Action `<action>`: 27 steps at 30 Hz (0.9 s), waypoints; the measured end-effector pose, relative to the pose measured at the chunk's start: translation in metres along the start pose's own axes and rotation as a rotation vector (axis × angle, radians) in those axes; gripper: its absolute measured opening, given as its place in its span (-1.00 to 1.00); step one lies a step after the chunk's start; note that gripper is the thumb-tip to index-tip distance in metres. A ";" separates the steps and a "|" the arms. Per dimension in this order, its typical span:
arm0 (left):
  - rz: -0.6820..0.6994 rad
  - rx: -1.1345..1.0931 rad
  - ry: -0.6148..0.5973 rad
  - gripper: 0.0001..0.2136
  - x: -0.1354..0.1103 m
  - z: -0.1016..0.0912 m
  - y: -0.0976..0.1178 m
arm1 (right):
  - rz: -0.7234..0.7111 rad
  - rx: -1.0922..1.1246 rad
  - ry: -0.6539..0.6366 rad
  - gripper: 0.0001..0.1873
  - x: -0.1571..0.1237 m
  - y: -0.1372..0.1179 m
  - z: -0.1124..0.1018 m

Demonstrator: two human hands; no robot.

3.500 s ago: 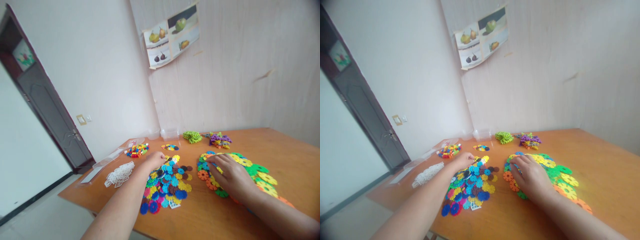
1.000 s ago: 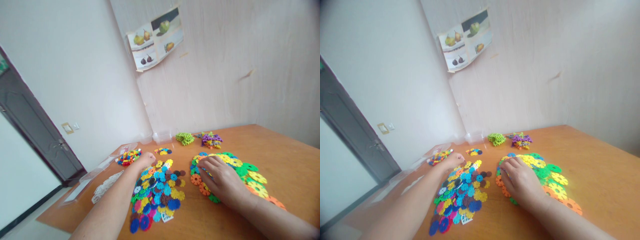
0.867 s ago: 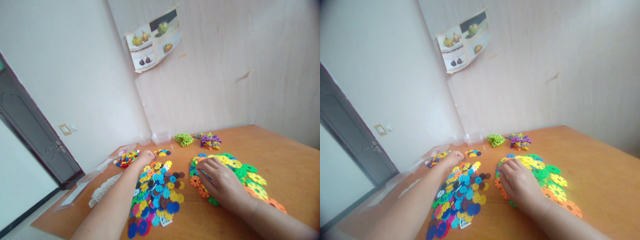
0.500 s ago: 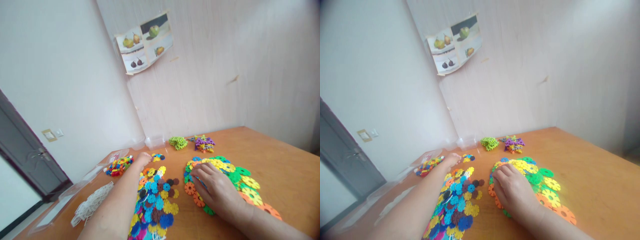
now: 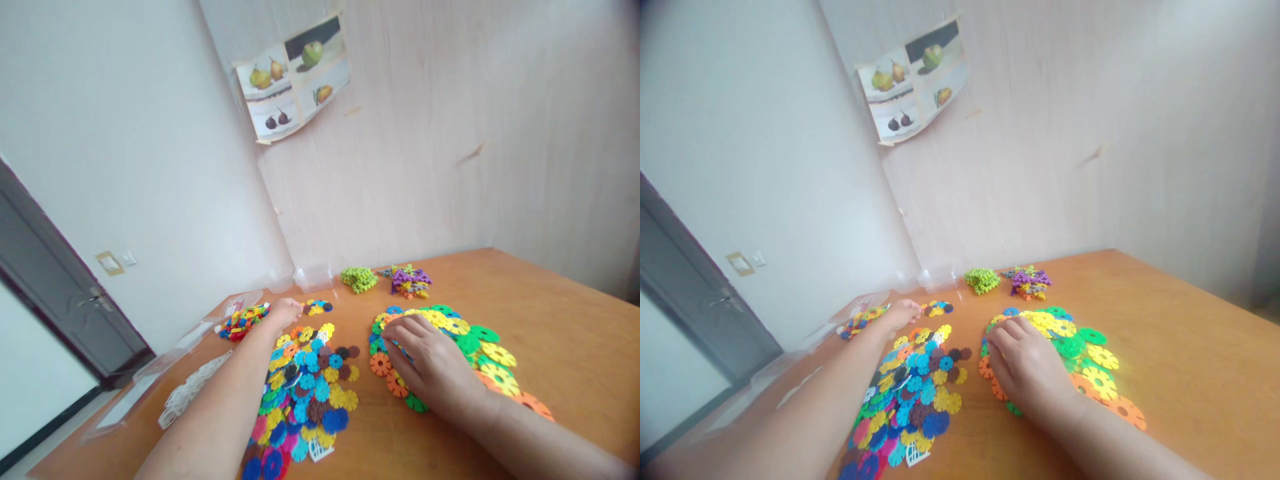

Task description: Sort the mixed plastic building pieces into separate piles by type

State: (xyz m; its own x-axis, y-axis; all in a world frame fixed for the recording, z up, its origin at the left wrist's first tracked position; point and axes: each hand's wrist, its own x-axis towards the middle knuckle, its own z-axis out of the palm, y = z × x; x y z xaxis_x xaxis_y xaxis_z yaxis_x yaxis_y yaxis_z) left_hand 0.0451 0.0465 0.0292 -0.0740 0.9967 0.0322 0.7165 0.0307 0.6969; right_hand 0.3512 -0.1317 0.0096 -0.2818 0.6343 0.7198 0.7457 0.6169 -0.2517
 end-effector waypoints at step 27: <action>0.195 0.335 -0.099 -0.87 -0.040 -0.006 -0.010 | 0.060 -0.023 0.128 -0.82 0.002 0.014 -0.003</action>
State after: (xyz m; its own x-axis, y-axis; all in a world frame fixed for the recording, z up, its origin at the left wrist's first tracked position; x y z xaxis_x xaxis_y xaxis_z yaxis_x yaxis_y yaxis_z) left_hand 0.0368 0.0061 0.0259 0.1414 0.9881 0.0605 0.8983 -0.1537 0.4115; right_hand 0.3631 -0.1228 0.0091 -0.1580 0.6045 0.7807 0.7733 0.5675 -0.2829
